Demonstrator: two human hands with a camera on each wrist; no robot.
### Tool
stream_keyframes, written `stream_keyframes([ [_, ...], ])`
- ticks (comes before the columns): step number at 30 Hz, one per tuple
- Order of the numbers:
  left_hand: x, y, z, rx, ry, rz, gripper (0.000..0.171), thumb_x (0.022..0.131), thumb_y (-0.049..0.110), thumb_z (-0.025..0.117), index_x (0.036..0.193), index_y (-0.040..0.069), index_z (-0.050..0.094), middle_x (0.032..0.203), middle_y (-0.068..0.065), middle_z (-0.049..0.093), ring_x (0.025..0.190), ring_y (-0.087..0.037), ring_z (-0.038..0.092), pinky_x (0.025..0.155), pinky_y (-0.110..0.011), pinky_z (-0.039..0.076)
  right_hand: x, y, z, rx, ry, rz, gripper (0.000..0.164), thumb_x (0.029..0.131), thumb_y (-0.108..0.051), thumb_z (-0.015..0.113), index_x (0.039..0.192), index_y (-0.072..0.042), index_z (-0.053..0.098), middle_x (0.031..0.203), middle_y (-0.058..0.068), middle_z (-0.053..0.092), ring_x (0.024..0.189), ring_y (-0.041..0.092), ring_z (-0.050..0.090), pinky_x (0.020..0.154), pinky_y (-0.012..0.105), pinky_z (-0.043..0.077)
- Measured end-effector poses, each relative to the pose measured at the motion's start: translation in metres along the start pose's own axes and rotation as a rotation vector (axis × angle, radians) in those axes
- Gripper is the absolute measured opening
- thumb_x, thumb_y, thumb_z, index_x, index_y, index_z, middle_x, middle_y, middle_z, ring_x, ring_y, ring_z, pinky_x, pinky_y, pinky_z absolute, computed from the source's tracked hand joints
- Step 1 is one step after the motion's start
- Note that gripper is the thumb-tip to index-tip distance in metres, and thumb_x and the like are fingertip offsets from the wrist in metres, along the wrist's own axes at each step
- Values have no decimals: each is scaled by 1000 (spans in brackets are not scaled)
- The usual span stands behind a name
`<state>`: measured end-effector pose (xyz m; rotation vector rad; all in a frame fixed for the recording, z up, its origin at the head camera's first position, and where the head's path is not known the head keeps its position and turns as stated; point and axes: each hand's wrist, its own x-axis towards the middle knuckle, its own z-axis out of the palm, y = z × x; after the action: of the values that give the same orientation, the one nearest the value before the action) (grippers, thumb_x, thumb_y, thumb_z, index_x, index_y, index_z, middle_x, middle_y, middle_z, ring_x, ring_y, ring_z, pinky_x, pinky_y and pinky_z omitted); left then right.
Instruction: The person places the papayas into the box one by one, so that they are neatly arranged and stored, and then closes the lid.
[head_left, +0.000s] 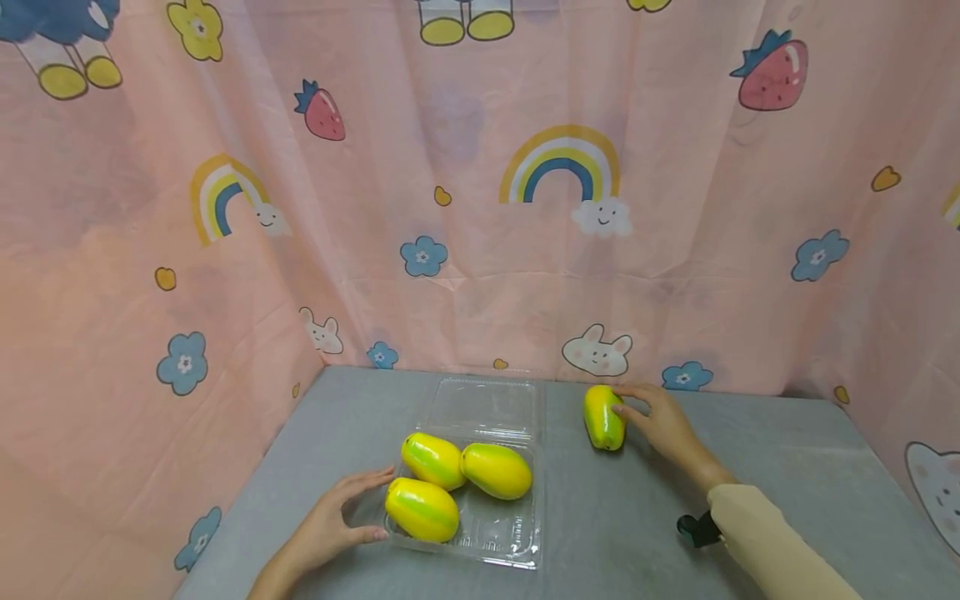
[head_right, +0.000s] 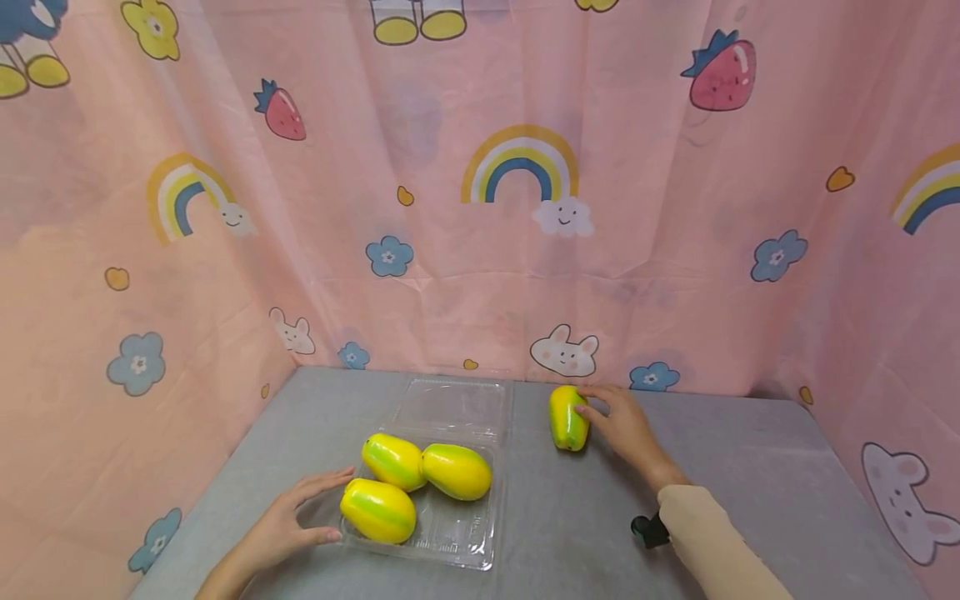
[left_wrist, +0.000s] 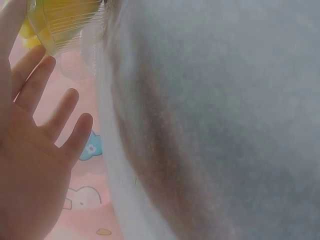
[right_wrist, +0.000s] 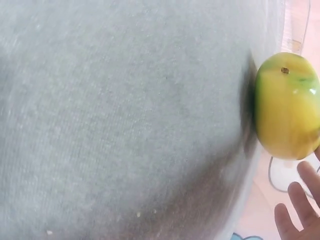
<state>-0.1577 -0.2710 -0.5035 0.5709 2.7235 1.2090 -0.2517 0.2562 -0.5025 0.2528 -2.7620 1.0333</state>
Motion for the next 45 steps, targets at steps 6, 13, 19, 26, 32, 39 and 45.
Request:
stream_keyframes([
  [6,0,0,0,7,4,2,76,72,49,81,141,31,54,150,7,52,134,-30,48,107,-62,42,1,-1,-1,-18,-24,-14,51,94,-34,66,137,-7,56,143,18,55,136,42,45,112,66,33],
  [13,0,-1,1,15,4,1,76,72,49,81,141,32,54,150,8,52,134,-28,48,107,-60,42,-1,-4,0,4,-75,-148,46,97,-27,63,140,-12,56,150,19,49,137,45,42,109,71,30],
  [19,-1,0,1,7,4,-1,76,72,48,81,141,31,54,150,7,52,134,-29,48,108,-59,43,-4,-1,2,-31,-51,-109,54,90,-41,70,137,-15,60,134,19,53,122,40,49,99,68,41],
  [26,0,-1,1,4,4,-11,75,72,48,82,140,33,54,150,8,52,135,-30,48,108,-62,41,-3,7,3,-44,-57,-73,68,78,-42,81,137,-16,58,136,18,53,125,41,46,104,70,37],
  [32,0,0,1,-8,-1,-25,75,72,47,82,140,34,54,151,9,51,135,-31,47,109,-62,40,-1,8,3,-25,-74,-51,66,80,-38,81,135,-11,56,143,18,54,135,43,43,112,69,28],
  [39,-1,1,1,-12,-4,-33,74,72,41,84,140,33,54,150,8,51,135,-31,47,109,-60,40,-2,5,4,-25,-65,-83,65,79,-38,81,134,-11,59,142,18,55,133,43,45,110,69,31],
  [45,-1,1,1,0,4,-17,74,73,40,83,141,32,54,150,8,51,135,-31,48,108,-61,41,-2,2,4,-53,-67,-75,67,78,-44,81,135,-15,61,141,19,55,129,44,46,104,73,34],
])
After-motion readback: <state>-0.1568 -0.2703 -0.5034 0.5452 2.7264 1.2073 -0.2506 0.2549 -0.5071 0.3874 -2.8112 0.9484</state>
